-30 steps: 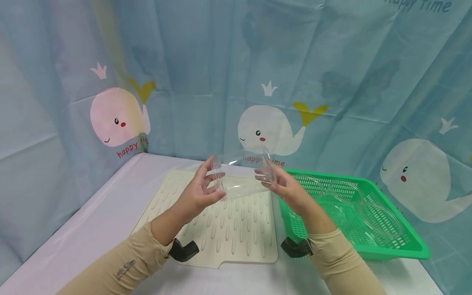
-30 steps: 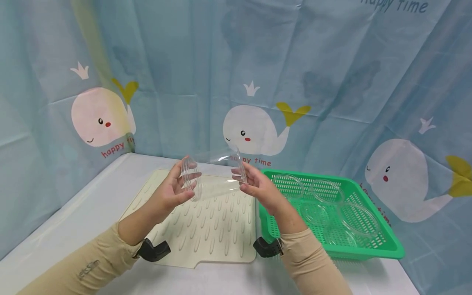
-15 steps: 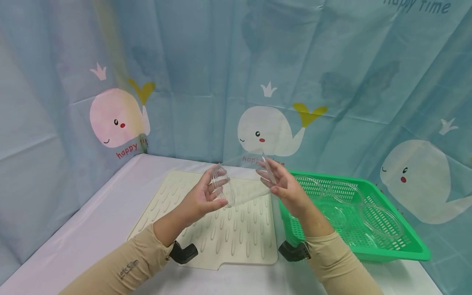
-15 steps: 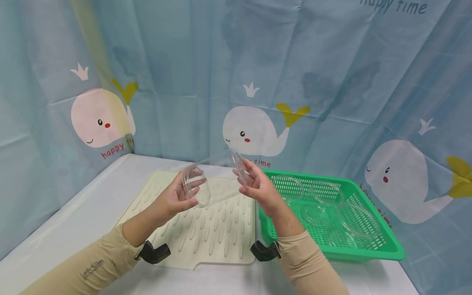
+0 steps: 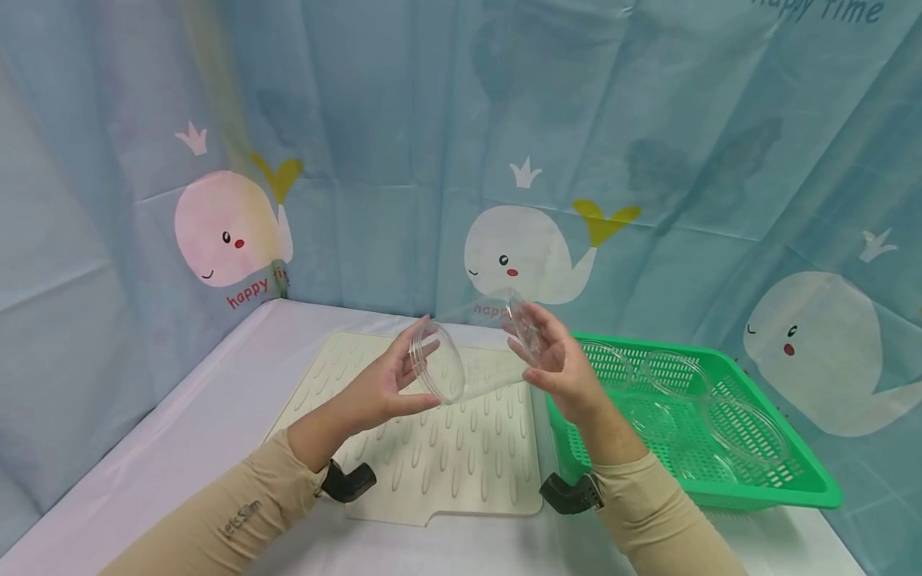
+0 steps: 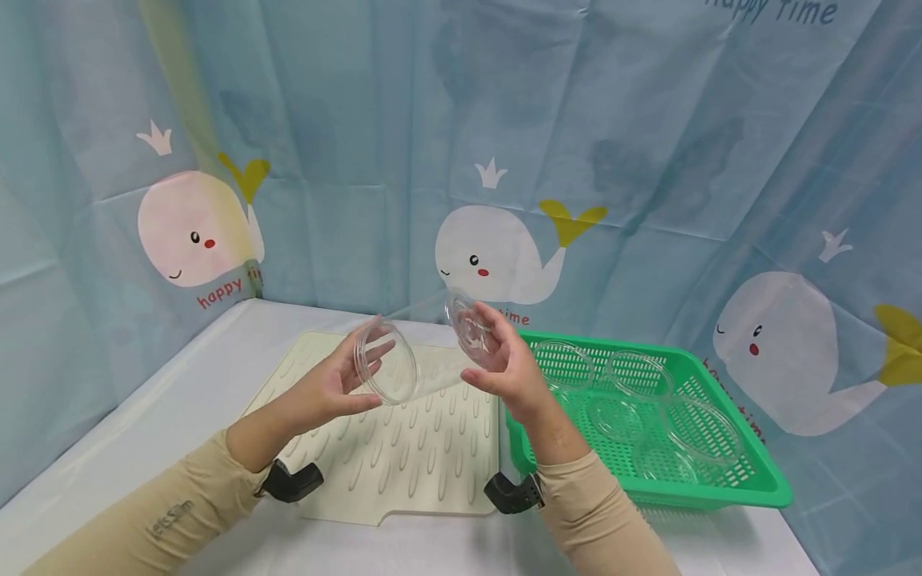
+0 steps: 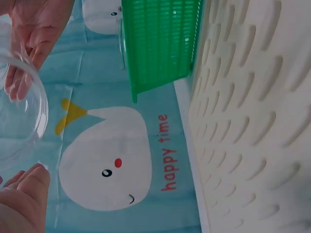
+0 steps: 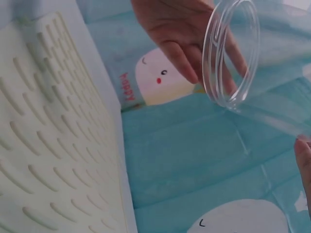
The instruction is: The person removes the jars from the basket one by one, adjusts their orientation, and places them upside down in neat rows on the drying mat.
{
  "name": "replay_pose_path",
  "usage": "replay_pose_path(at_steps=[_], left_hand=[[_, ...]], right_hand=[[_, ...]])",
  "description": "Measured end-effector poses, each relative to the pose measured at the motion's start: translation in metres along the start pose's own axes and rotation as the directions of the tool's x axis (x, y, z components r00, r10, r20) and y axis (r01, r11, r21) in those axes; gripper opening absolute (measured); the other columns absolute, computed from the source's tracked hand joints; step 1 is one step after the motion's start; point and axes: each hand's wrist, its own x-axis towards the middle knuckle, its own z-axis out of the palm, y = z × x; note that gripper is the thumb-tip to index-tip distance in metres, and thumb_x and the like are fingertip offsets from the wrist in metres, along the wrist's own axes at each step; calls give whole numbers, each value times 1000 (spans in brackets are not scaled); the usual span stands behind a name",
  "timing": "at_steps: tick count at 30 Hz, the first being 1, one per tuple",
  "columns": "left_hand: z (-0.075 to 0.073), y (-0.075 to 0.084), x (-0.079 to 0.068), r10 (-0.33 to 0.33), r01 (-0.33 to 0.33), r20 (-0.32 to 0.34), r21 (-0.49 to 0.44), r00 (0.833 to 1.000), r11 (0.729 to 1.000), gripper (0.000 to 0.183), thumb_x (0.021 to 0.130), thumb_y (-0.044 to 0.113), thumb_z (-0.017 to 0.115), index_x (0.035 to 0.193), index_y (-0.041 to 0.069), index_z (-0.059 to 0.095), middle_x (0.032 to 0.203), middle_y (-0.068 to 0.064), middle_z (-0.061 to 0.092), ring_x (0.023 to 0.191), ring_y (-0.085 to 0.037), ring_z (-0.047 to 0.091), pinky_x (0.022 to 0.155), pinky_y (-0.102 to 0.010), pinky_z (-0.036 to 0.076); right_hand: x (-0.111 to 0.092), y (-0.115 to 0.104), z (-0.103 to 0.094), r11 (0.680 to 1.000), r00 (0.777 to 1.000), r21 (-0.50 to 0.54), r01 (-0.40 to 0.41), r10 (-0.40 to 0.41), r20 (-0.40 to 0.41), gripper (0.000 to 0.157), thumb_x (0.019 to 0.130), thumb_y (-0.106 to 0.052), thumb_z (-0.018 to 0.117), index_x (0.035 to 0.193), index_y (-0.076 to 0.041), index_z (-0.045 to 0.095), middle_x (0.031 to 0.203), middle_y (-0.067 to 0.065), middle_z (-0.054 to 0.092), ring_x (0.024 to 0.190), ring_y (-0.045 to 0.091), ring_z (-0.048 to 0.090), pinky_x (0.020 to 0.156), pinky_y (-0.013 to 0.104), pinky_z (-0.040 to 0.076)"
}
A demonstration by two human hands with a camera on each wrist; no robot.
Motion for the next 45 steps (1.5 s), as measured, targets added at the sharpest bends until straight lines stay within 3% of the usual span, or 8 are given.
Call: replay_pose_path(at_steps=[4,8,13,18,26,34,43,45], left_hand=[[-11,3,-2,9,-12,18,153,1000,988,102,77,15,74,147,25,0,153,2,2,139,-20,14,110,-37,19],[-25,5,-6,-5,6,-3,329,1000,944,100,78,22,73,148,20,1,152,-4,5,139,-24,11,110,-41,19],[-47,0,-11,-75,108,-83,530,994,841,93,82,39,66,148,19,3,152,-7,8,139,-27,11,107,-52,21],[-70,-15,-16,-116,152,-98,682,988,715,89,84,49,60,148,18,8,153,-10,5,138,-32,10,104,-57,24],[-100,-43,-29,-249,229,-94,766,964,601,92,84,57,53,148,9,7,153,-13,-1,139,-34,2,107,-57,14],[-124,-68,-43,-277,217,-95,866,956,451,97,82,63,51,147,3,11,152,-20,3,138,-38,-2,107,-57,9],[-146,-89,-53,-348,274,-127,868,929,415,100,82,56,57,144,-6,10,148,-30,4,134,-47,0,105,-62,7],[-148,-93,-54,-373,297,-134,855,918,425,101,81,56,58,144,-7,9,148,-30,3,134,-48,0,104,-62,6]], right_hand=[[1,-1,1,999,999,-7,47,-47,6,91,80,-22,72,141,8,12,141,8,32,128,18,38,104,29,32],[1,-2,2,998,999,-43,43,-44,-27,93,78,-21,73,142,8,12,139,11,32,129,18,37,103,26,33],[0,-2,2,995,995,-96,-23,13,-100,95,75,-21,76,143,5,13,141,21,27,128,13,37,101,22,34],[-1,-2,1,989,988,-123,-81,64,-138,93,76,-16,75,144,2,15,143,26,23,132,26,32,100,23,35],[0,0,0,984,989,-149,-93,74,-130,95,76,-20,75,144,0,13,145,23,21,133,36,25,100,26,35],[0,-1,1,981,988,-163,-102,80,-133,99,74,-28,77,146,-4,14,146,18,22,134,33,26,101,28,35],[0,-2,3,979,987,-172,-110,88,-133,98,74,-28,77,145,-4,14,146,21,21,134,34,26,101,30,34],[0,-3,3,977,987,-182,-113,89,-137,97,74,-28,77,145,-4,15,146,20,21,133,33,27,102,30,35]])
